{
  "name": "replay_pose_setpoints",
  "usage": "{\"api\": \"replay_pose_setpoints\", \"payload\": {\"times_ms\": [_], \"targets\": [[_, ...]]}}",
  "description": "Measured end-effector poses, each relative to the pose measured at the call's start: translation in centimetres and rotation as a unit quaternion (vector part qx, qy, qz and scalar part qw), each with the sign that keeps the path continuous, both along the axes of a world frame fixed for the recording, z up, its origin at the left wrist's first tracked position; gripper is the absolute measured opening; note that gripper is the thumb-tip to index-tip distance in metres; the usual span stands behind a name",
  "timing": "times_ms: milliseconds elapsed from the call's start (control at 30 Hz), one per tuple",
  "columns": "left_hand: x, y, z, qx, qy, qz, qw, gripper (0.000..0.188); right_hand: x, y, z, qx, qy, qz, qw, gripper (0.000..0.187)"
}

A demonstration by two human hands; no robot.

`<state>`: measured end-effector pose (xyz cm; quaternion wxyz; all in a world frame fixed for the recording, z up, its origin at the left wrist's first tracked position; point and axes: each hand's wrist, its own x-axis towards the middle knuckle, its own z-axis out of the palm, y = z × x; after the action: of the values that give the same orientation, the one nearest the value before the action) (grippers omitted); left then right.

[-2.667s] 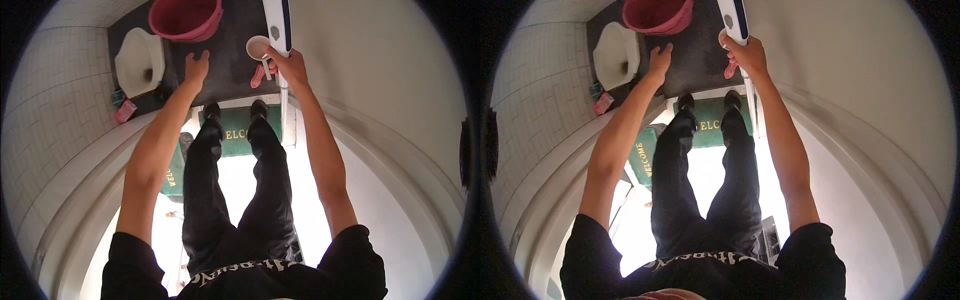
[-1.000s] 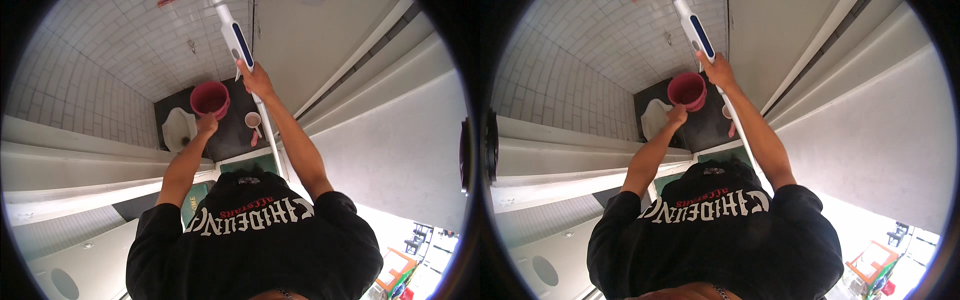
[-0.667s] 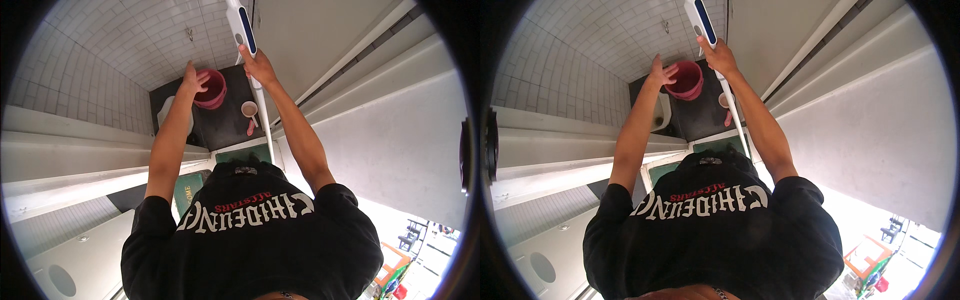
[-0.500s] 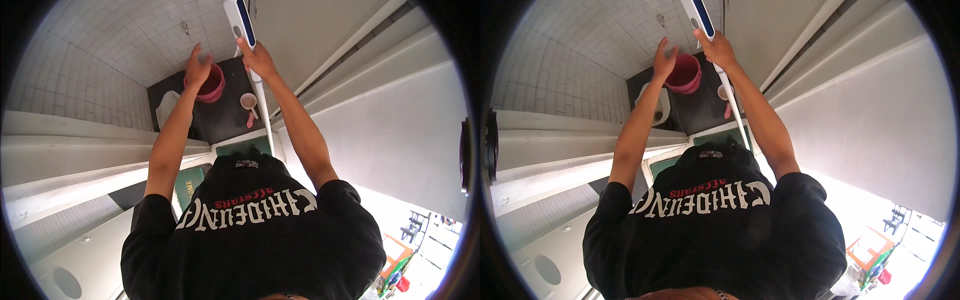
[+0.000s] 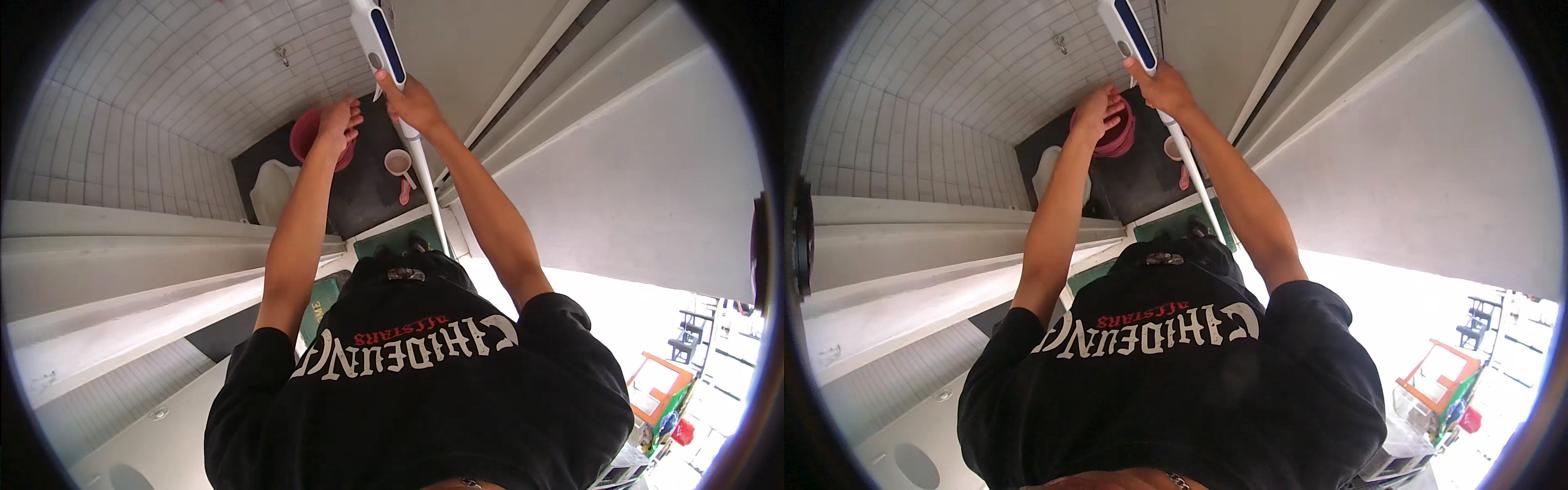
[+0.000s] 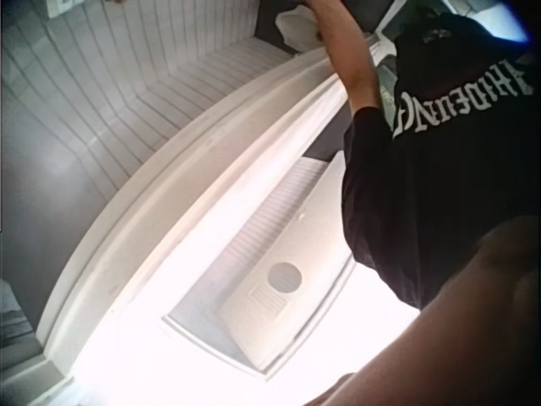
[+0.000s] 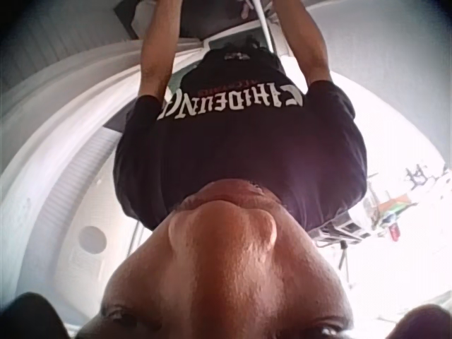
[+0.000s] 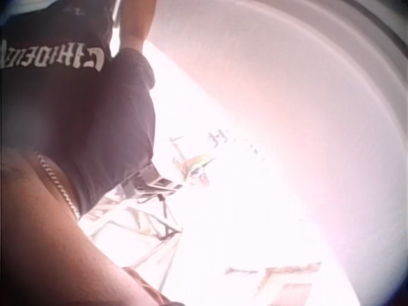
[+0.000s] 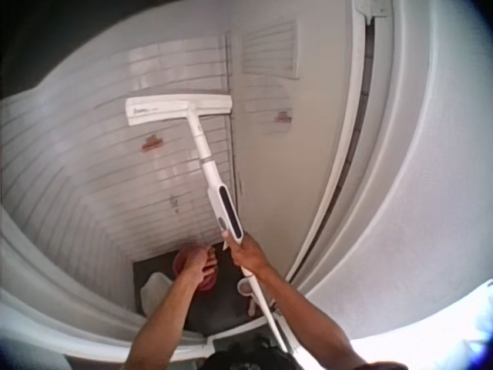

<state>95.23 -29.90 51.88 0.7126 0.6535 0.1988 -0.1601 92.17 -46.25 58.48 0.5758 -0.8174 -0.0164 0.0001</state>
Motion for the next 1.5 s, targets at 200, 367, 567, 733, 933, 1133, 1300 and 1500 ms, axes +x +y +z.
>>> {"api": "replay_pose_setpoints", "payload": {"times_ms": [200, 367, 567, 733, 933, 1133, 1300, 1500], "targets": [[-0.6, 0.1, 0.7, -0.051, 0.089, -0.093, 0.990, 0.048, -1.0, 1.5, 0.9, -0.025, 0.004, 0.024, 0.999, 0.075], [-1.3, -1.5, 1.5, -0.012, 0.094, -0.091, 0.991, 0.058, -1.0, 0.6, -0.1, -0.023, 0.004, -0.001, 1.000, 0.076], [0.4, -0.1, -1.3, 0.032, -0.050, 0.054, 0.997, 0.051, -1.1, 1.8, 0.4, -0.027, 0.005, 0.017, 0.999, 0.076], [-0.4, -1.0, -1.0, 0.042, -0.143, 0.097, 0.984, 0.041, -0.8, 0.8, -0.8, -0.039, 0.012, -0.002, 0.999, 0.074], [0.0, -0.3, -3.3, 0.044, -0.245, 0.121, 0.961, 0.020, -0.4, 1.4, -1.2, -0.039, 0.005, -0.001, 0.999, 0.072], [-1.1, 0.0, -3.6, 0.197, -0.425, 0.126, 0.874, 0.019, 0.0, 1.8, -1.3, -0.027, 0.002, 0.006, 1.000, 0.071], [-3.4, -0.5, -1.5, 0.356, -0.439, 0.066, 0.822, 0.026, -0.1, 1.4, -1.1, -0.044, 0.022, 0.007, 0.999, 0.073], [-4.2, -1.4, -1.2, 0.410, -0.426, 0.026, 0.806, 0.038, -0.2, 1.5, -1.0, -0.031, 0.001, -0.011, 0.999, 0.074]]}}
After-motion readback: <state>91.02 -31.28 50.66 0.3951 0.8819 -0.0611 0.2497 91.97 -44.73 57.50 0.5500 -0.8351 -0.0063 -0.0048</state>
